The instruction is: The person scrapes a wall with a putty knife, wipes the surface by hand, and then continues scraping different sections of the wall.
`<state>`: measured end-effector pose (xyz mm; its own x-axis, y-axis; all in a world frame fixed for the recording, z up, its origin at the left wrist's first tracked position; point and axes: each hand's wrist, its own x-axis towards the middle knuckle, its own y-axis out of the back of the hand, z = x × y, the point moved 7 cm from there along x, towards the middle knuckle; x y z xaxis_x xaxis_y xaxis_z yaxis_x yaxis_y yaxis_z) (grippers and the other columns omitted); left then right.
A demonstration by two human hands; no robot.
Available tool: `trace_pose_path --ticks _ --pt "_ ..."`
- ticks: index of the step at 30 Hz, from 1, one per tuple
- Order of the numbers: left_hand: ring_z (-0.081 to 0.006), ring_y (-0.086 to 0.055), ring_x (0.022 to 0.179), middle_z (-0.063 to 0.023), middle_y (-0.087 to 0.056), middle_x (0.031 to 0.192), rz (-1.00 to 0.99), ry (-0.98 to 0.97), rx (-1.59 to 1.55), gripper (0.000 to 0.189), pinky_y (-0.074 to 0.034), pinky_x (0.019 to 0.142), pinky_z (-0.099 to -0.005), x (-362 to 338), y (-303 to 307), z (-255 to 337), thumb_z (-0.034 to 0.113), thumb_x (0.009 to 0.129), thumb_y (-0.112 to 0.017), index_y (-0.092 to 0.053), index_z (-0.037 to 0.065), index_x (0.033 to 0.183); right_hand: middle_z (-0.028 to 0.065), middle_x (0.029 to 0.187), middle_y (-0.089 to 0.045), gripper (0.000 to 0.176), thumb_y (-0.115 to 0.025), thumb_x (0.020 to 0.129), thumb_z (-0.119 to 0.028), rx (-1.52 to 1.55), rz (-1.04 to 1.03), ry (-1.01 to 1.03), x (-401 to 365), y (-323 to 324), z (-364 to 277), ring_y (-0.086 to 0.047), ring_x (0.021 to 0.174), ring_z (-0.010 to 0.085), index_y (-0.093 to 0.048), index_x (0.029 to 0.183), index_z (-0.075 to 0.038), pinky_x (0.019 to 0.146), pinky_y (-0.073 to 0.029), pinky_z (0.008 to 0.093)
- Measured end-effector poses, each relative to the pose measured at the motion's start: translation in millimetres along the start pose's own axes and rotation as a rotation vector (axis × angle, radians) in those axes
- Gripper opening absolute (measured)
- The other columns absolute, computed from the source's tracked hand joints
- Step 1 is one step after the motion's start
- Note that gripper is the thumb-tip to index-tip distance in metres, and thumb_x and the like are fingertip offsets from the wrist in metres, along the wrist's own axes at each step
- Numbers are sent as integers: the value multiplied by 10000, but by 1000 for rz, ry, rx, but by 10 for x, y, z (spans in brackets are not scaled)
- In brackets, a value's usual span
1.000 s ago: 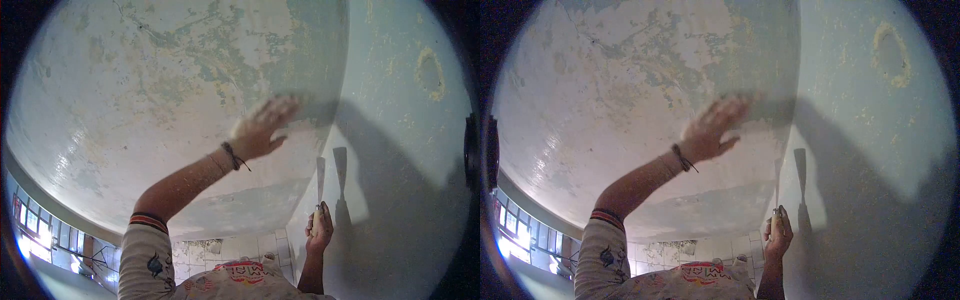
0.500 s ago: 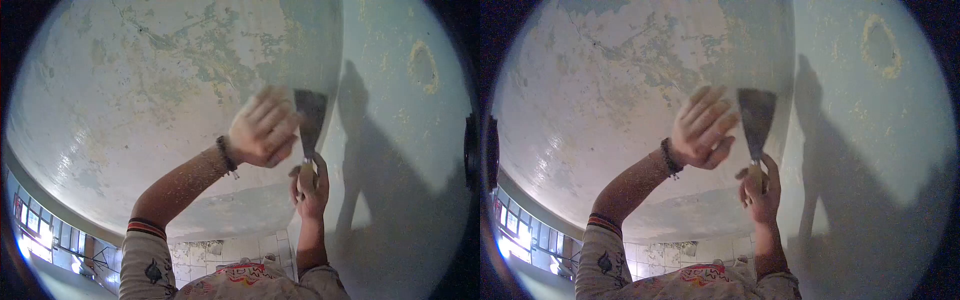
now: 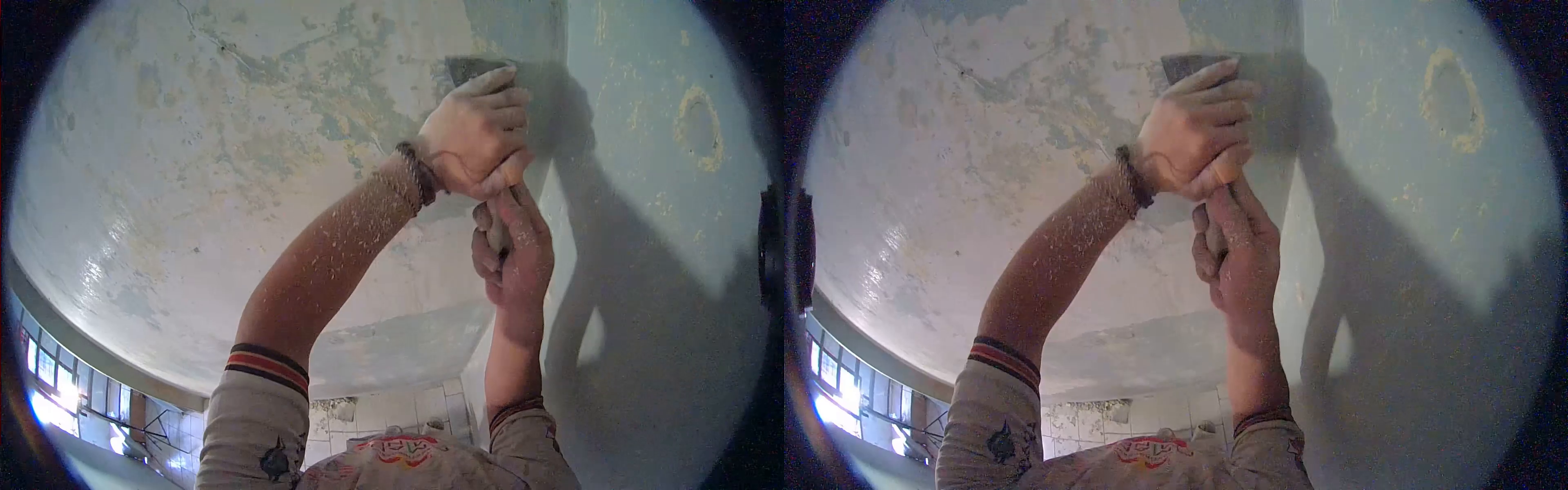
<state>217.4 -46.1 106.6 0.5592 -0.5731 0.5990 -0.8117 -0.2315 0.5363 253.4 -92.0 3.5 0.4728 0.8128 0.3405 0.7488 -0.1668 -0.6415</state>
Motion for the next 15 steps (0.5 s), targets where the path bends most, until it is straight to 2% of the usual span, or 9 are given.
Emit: trace_pose_path --ticks 3,5,9,12,15 --pt "-283 -578 1005 -98 -604 798 14 14 -23 246 -363 1053 -506 -7 -6 58 320 736 -577 -668 93 713 -9 696 -517 387 -584 951 -237 -125 69 -40 -146 80 -25 -361 411 15 -548 1295 -64 343 -241 179" --pt "-345 -598 993 -107 -585 796 -4 60 -87 224 -387 1040 -530 -111 -81 191 269 764 -527 -621 79 694 -2 691 -514 453 -583 949 -248 -197 103 -49 -268 155 74 -355 404 18 -503 1352 -57 341 -247 181" --pt "-339 -603 962 -113 -576 782 90 39 -82 259 -409 1023 -523 -3 1 9 285 781 -500 -597 66 682 8 697 -519 466 -571 948 -246 -158 78 -53 -153 54 -98 -355 395 30 -488 1368 -61 340 -253 183" --pt "-336 -608 971 -111 -579 787 24 61 -71 265 -412 1022 -515 36 41 14 274 797 -496 -593 57 679 20 702 -522 477 -578 943 -249 -151 27 -30 -103 57 -105 -361 394 33 -485 1371 -62 337 -252 186" --pt "-342 -611 986 -113 -590 808 66 75 -74 269 -409 1027 -514 -148 -58 149 275 808 -492 -605 58 695 25 711 -530 474 -585 936 -251 -192 59 -63 -225 165 43 -370 394 35 -494 1359 -56 332 -250 188"
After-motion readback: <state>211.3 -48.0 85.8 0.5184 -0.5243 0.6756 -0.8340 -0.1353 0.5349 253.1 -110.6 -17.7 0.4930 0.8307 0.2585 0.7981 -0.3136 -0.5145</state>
